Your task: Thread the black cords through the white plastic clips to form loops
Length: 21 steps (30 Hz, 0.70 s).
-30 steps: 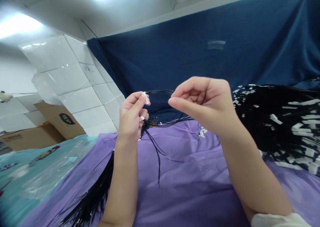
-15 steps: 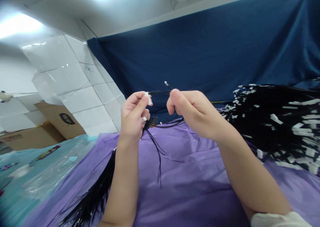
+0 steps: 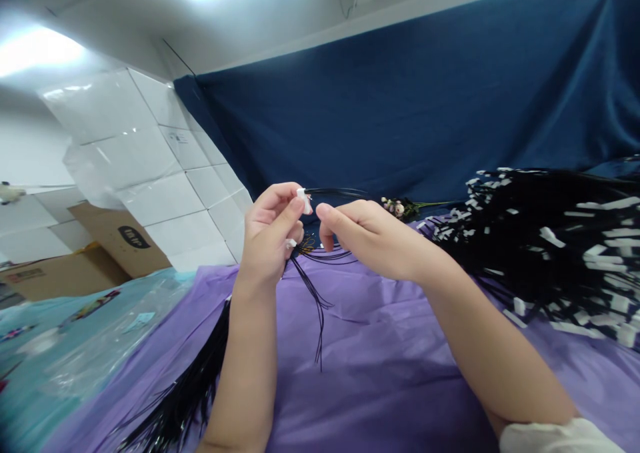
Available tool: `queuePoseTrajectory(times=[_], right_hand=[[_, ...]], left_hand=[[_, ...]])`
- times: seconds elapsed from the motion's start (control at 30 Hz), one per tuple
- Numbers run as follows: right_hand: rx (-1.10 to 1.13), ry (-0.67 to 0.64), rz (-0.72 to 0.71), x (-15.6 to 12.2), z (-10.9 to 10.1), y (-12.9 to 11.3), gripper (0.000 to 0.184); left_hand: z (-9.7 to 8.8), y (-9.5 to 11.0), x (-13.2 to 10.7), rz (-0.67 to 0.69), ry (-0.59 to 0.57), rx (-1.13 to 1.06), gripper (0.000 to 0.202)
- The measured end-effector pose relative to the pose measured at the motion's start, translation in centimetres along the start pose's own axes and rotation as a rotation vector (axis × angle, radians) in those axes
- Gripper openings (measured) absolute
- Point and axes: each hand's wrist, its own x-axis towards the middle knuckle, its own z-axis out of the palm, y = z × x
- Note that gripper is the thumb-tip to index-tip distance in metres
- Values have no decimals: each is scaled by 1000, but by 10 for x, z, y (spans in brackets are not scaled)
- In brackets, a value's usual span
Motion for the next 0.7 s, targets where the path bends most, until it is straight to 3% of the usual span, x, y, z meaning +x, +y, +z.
queuePoseTrajectory(times=[0.33,0.7], right_hand=[[14,-15,-11,-1,-1,0,58],[245,-71,29,-1,-3,-3,60]], left_hand=[[0,1,-1,-4,-23,10,16],[-4,2,-3,17,-91,27,16]])
